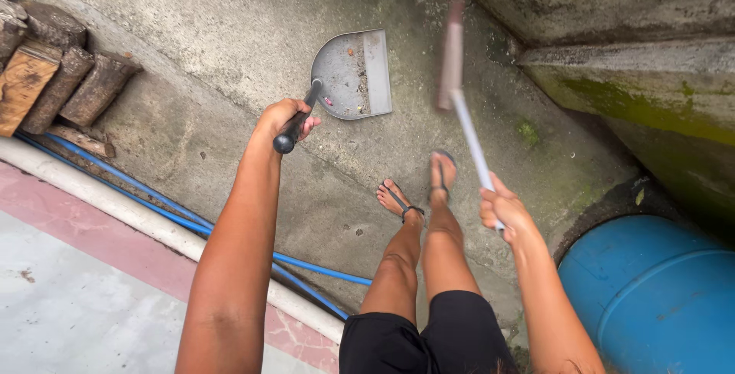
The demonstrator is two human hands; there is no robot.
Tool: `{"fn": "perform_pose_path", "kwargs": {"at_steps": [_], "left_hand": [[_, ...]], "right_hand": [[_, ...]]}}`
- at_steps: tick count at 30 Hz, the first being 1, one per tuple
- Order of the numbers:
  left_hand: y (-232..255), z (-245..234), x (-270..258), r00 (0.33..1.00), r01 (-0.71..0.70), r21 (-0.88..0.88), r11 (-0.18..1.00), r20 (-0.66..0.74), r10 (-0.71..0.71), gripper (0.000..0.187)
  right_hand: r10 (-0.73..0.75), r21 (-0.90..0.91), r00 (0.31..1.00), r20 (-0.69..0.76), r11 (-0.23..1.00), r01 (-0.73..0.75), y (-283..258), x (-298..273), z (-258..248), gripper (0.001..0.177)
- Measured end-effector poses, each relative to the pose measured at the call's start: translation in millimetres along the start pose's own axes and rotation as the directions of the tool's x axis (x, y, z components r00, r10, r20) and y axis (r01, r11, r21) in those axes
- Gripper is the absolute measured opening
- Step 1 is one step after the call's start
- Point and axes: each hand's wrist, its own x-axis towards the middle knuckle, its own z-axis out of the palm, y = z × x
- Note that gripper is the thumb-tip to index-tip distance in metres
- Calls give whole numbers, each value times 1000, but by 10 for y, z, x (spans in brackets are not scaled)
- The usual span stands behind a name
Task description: The person sweeps dirt and debris into a dustpan using a broom and lifts a rubber floor mat to sweep the concrete ground underneath it.
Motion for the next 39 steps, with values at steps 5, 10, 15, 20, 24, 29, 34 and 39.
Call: {"fn": "perform_pose_path", "kwargs": {"at_steps": [5,10,15,20,24,29,34,39], "left_hand": [[483,16,10,1000,15,-19,1000,14,-15,27],[1171,-67,30,993,-100,-89,991,45,105,22],[1903,93,-118,975,-221,-279,934,-46,217,26],[2232,190,-347,888,-417,-479,772,-33,459,21],[2299,168,-394,802,-584,144,799,-53,596,51],[2463,35,-251,418,-794,508,333,59,907,14],[3055,-195,-169,427,-819,470,329,115,897,9],[3694,-326,-150,375,-761,608,226,129,918,7]], "right_hand": [[25,76,967,-254,997,-6,227,363,-637,60],[-41,185,989,-145,980,68,-31,1099,-83,24],[-160,219,987,29,964,150,-688,1574,1982,16],[14,150,976,219,988,-48,-937,1232,2737,71],[39,115,992,124,992,-53,-1048,458,2417,70],[143,284,978,-153,954,-95,-768,279,1694,45],[-57,208,945,-322,970,130,-812,1122,1663,9],[-11,448,985,-174,890,89,-1174,1802,3345,22]]}}
